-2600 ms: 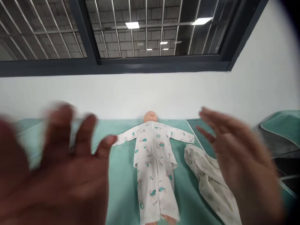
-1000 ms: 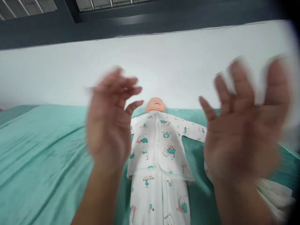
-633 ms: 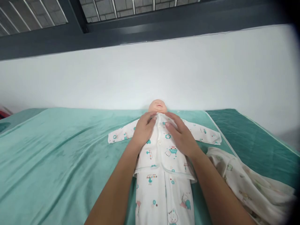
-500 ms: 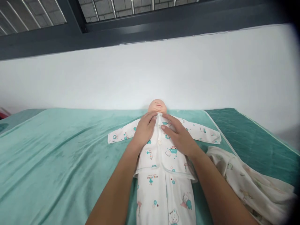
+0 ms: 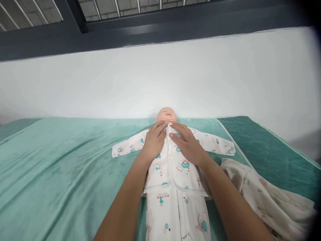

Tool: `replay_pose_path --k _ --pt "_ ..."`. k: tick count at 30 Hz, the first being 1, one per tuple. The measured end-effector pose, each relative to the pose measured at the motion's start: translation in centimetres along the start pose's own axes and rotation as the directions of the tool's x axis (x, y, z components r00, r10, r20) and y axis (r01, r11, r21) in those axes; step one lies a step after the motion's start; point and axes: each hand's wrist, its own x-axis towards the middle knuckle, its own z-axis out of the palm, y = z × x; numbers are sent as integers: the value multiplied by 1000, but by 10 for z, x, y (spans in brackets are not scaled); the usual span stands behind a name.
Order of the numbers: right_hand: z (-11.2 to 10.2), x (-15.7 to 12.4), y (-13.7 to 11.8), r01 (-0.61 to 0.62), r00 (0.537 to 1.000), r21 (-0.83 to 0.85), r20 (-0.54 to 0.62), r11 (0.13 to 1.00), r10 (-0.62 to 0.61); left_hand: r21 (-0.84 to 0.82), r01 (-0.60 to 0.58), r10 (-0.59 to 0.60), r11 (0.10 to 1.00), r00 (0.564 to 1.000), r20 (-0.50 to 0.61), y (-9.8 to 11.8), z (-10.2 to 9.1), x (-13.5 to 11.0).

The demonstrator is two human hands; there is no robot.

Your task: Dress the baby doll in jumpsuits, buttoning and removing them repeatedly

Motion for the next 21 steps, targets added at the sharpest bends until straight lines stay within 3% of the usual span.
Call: replay_pose_path --k 12,17,21 --pt "1 -3 3 4 1000 -139 24 990 -1 61 11 -14 998 999 43 2 -2 0" --pt "4 -6 2 77 997 -231 5 970 -78 112 42 -49 993 997 54 3 -1 -1" --pt "7 -6 -3 0 999 -233 -33 972 -8 156 45 -54 987 997 60 2 0 -1"
